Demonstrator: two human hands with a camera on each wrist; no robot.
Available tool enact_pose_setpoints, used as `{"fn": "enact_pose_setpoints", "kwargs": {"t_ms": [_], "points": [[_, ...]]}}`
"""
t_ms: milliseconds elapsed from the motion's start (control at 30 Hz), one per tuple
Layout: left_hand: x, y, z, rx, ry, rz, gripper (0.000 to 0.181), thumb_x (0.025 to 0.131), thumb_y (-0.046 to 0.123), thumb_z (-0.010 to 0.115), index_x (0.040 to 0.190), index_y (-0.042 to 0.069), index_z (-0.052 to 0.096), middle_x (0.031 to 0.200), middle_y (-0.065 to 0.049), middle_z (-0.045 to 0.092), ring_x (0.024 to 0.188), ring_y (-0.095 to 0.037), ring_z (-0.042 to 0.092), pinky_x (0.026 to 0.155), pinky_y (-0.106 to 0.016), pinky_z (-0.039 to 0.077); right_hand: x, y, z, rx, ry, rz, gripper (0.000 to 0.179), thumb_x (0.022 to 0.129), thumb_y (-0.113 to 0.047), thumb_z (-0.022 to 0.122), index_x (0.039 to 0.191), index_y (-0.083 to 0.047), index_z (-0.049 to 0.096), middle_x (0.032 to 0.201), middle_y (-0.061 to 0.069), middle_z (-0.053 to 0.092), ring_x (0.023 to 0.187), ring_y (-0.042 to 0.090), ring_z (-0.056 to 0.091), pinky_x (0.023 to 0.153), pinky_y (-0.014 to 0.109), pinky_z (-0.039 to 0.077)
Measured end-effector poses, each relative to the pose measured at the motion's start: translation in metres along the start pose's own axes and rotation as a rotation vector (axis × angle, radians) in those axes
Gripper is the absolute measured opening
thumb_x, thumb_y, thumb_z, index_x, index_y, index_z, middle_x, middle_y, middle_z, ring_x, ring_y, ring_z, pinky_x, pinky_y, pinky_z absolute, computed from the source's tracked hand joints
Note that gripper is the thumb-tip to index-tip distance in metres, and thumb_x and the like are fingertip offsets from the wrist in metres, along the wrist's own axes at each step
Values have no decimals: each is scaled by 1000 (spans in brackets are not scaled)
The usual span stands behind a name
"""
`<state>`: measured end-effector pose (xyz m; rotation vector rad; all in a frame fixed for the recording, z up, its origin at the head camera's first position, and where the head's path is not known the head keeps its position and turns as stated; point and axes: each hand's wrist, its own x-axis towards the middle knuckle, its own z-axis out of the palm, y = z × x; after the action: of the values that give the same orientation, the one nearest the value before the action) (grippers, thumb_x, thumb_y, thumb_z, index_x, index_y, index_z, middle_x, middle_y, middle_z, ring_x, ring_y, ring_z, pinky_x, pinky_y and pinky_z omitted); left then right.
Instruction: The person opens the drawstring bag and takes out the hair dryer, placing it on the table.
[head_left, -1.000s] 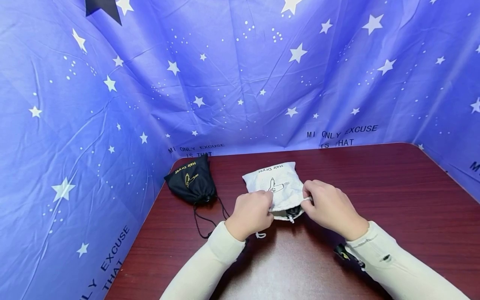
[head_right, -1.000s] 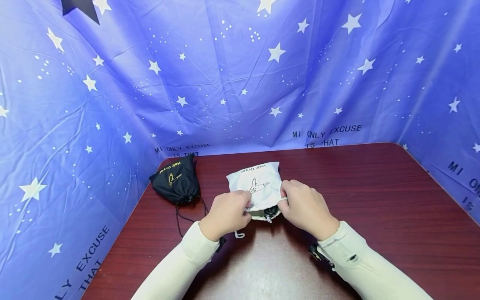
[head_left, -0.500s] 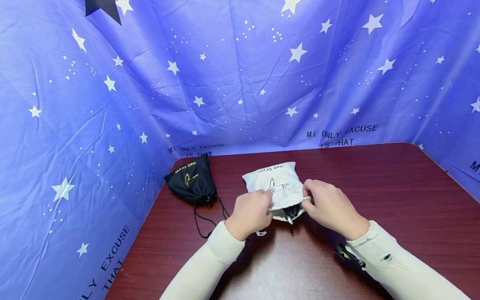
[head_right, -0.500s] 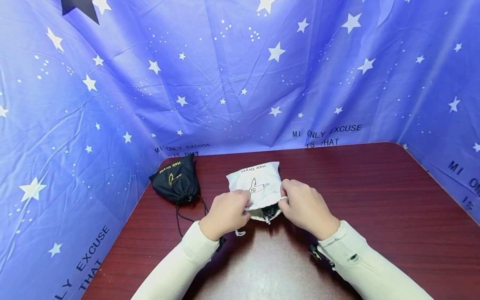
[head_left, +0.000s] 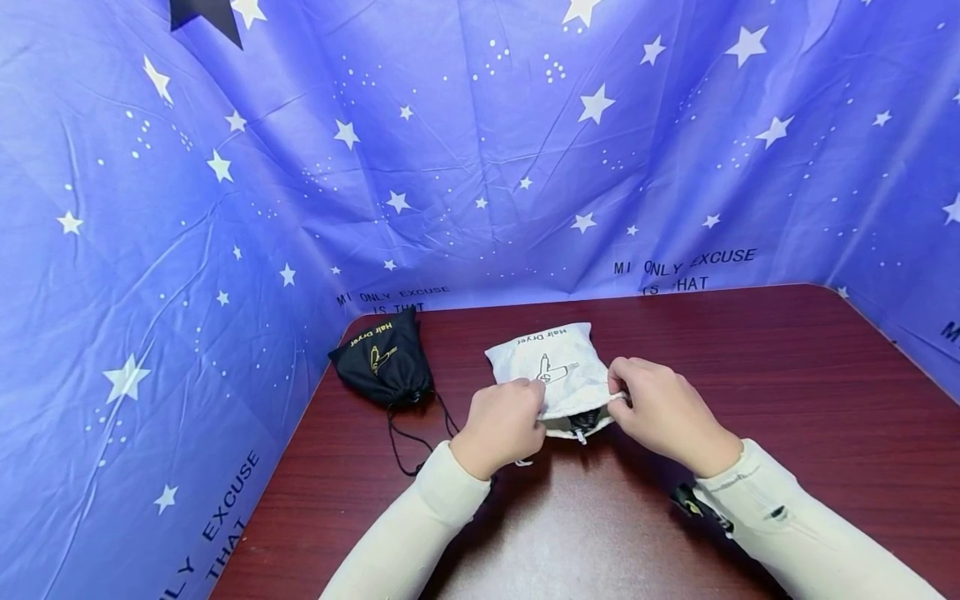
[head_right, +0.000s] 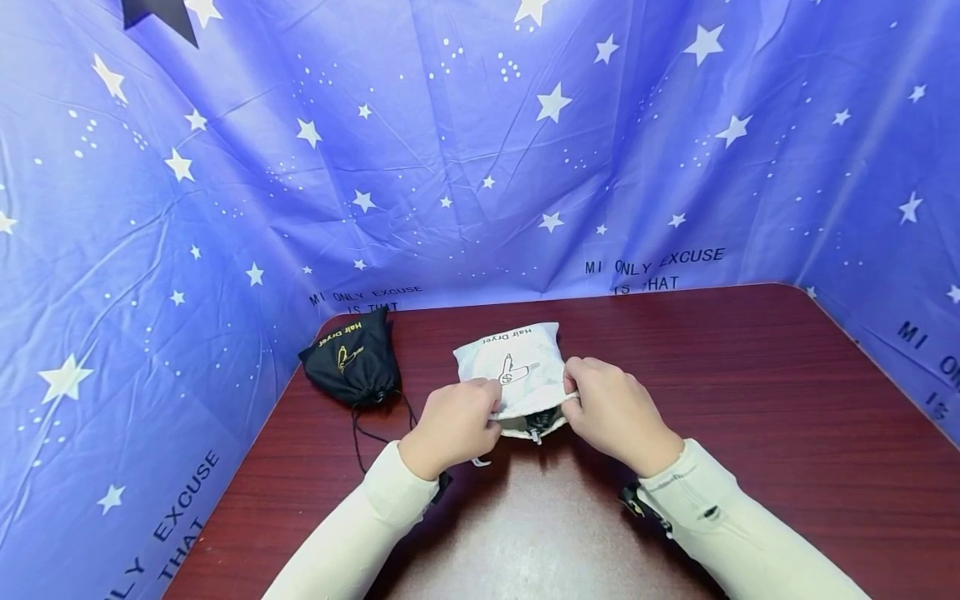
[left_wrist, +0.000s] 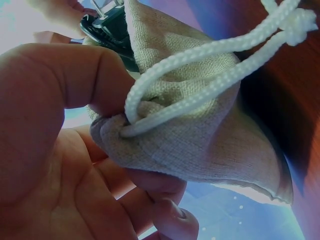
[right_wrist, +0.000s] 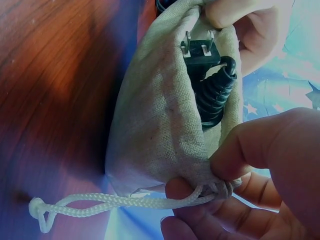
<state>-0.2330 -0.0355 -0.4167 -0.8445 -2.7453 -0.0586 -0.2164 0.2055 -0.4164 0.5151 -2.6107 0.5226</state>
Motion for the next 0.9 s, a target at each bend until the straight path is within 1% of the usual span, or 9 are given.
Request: {"fn": "enact_pose_setpoints", "kwargs": {"t_ms": [267,467,767,900], "points": [[0,1,-1,8,2,-7,24,76,19,75,75,22,51,72,10,56,58,-11,56,42,-35,39,1,0,-1,-13,0,1,19,73,-7,69,80,-18,55,73,-6,51,62,16,47,56,34,40],[-1,1,-2,10,-3,-8,24,76,20,75,75,22,51,73,9,57,57,-11,57,43,-35,40,1,1,0,-17,-10,8,18,73,-8,68,79,-17,55,73,-6,51,62,16,47,56,35,40],[-1,1,-1,11,0,-8,23,77,21,76,76,22,53,72,10,57,58,-11,57,43,-35,40,-1,1,0,-43,-52,80,16,74,-11,68,80,-19,56,74,-7,52,59,17,47,49,33,35],[-1,0,-1,14,-1,-9,23,77,22,76,76,22,53,73,9,57,58,-11,57,43,-35,41,-1,0,-2,-51,-59,88,16,74,-11,69,80,-19,56,75,-7,53,59,17,48,48,34,34]]}}
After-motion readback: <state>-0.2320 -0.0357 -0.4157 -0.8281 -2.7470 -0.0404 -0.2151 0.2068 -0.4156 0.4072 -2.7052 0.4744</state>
